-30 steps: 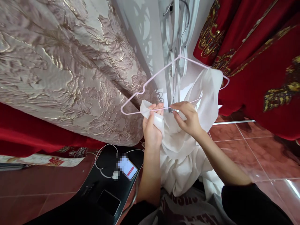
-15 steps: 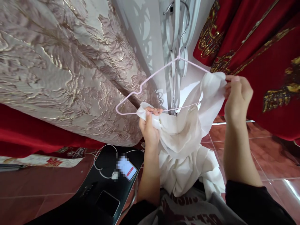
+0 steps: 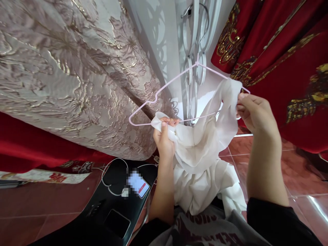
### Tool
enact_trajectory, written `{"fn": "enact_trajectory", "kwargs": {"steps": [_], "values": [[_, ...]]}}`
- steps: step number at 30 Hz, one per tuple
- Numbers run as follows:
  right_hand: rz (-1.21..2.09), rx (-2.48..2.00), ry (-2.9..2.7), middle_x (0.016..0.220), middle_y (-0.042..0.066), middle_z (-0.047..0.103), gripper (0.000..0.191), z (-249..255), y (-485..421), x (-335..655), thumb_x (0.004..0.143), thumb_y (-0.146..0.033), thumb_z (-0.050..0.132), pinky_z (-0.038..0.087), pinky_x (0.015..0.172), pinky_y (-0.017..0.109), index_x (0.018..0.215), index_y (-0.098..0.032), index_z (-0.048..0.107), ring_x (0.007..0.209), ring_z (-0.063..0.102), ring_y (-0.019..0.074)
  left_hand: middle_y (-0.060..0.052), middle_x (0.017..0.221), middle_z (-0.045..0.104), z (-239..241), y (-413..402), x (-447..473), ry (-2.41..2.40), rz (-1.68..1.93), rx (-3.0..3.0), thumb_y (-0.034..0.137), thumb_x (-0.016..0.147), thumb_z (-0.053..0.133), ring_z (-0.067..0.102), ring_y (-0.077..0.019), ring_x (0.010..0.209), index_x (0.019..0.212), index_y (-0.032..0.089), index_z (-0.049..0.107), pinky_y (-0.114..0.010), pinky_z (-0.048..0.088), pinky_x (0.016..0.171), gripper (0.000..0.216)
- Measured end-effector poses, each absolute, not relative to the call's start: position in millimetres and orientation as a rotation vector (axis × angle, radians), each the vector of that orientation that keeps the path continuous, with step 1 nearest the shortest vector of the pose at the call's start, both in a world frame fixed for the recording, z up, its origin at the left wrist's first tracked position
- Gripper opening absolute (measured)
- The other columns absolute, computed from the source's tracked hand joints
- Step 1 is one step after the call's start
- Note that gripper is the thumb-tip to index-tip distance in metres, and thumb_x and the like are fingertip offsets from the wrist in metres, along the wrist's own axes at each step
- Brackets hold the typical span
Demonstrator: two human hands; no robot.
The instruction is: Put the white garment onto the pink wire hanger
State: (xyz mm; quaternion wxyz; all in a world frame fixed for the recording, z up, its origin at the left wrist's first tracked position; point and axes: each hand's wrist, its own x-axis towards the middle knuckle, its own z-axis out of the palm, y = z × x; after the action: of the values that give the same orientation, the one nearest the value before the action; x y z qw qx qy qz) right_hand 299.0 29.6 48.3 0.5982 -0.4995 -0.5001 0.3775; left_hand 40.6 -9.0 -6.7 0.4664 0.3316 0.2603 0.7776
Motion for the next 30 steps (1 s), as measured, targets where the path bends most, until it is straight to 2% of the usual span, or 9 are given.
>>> {"fn": "enact_trajectory", "kwargs": {"steps": [3,6,12,16,19,21,24,27,30], "values": [[0.921,-1.106,-1.222,0.055,-0.004,0.047,0.04,53,30,288,0.076,-0.054,0.081,0.031,0.043,0.024,0.07,-0.019,0.064,0.048,0.042,0.0063,0.0,0.075,0.059,-5,-8,38,0.603,1.906,0.807,0.041,0.086,0.079,0.069,-0.017,0.083,0.089,0.017,0.065,-0.037,0.056,0.096,0.029],[0.86,-1.096,-1.3,0.057,-0.004,0.047,0.039,53,34,272,0.076,-0.054,0.082,0.028,0.043,0.023,0.072,-0.018,0.068,0.048,0.037,0.005,0.0,0.075,0.059,-4,-7,37,0.632,1.914,0.804,0.042,0.085,0.079,0.069,-0.0169,0.083,0.088,0.017,0.064,-0.037,0.056,0.096,0.029],[0.578,-1.095,-1.311,0.072,0.003,0.064,0.038,55,36,250,0.087,-0.055,0.071,0.049,0.06,0.03,0.074,-0.019,0.069,0.065,0.059,0.013,0.0,0.075,0.058,-5,-7,38,0.636,1.911,0.803,0.042,0.086,0.079,0.069,-0.0168,0.082,0.088,0.017,0.064,-0.037,0.057,0.095,0.029],[0.796,-0.975,-1.236,0.078,0.003,0.06,0.028,82,35,282,0.096,-0.045,0.054,0.056,0.075,0.038,0.08,-0.023,0.063,0.069,0.061,0.0155,0.0,0.075,0.058,-5,-5,36,0.674,1.897,0.804,0.045,0.083,0.081,0.069,-0.0174,0.083,0.088,0.018,0.063,-0.038,0.056,0.096,0.033],[0.879,-0.972,-1.19,0.096,0.004,0.061,0.014,88,38,333,0.094,-0.036,0.053,0.056,0.084,0.038,0.086,-0.028,0.062,0.089,0.063,0.0179,0.0,0.074,0.058,-5,-4,35,0.668,1.871,0.793,0.046,0.082,0.082,0.069,-0.0181,0.084,0.088,0.019,0.062,-0.038,0.056,0.096,0.034],[0.788,-0.994,-1.096,0.097,0.005,0.061,0.011,75,37,360,0.09,-0.033,0.055,0.053,0.077,0.036,0.083,-0.027,0.061,0.091,0.063,0.0192,0.001,0.074,0.057,-5,-4,34,0.655,1.884,0.79,0.045,0.082,0.082,0.069,-0.0179,0.083,0.088,0.018,0.063,-0.037,0.056,0.095,0.033],[0.63,-0.881,-0.793,0.079,0.005,0.057,0.012,41,24,362,0.083,-0.033,0.058,0.042,0.058,0.033,0.075,-0.024,0.061,0.061,0.051,0.0135,0.0,0.074,0.059,-4,-4,34,0.657,1.908,0.779,0.043,0.082,0.082,0.069,-0.0177,0.083,0.088,0.018,0.064,-0.036,0.056,0.094,0.031],[0.505,-0.826,-0.727,0.077,0.003,0.061,0.017,15,3,319,0.08,-0.039,0.061,0.031,0.048,0.031,0.082,-0.024,0.067,0.049,0.041,0.0097,0.0,0.074,0.058,-5,-2,36,0.677,1.887,0.765,0.045,0.08,0.083,0.07,-0.0179,0.083,0.086,0.018,0.064,-0.036,0.057,0.092,0.034],[0.544,-0.885,-0.877,0.094,0.005,0.072,0.023,7,-9,266,0.088,-0.044,0.061,0.031,0.047,0.03,0.094,-0.024,0.07,0.048,0.042,0.0086,0.0,0.075,0.058,-7,-1,41,0.679,1.836,0.749,0.046,0.081,0.082,0.071,-0.0183,0.086,0.088,0.018,0.064,-0.031,0.058,0.084,0.034]]}}
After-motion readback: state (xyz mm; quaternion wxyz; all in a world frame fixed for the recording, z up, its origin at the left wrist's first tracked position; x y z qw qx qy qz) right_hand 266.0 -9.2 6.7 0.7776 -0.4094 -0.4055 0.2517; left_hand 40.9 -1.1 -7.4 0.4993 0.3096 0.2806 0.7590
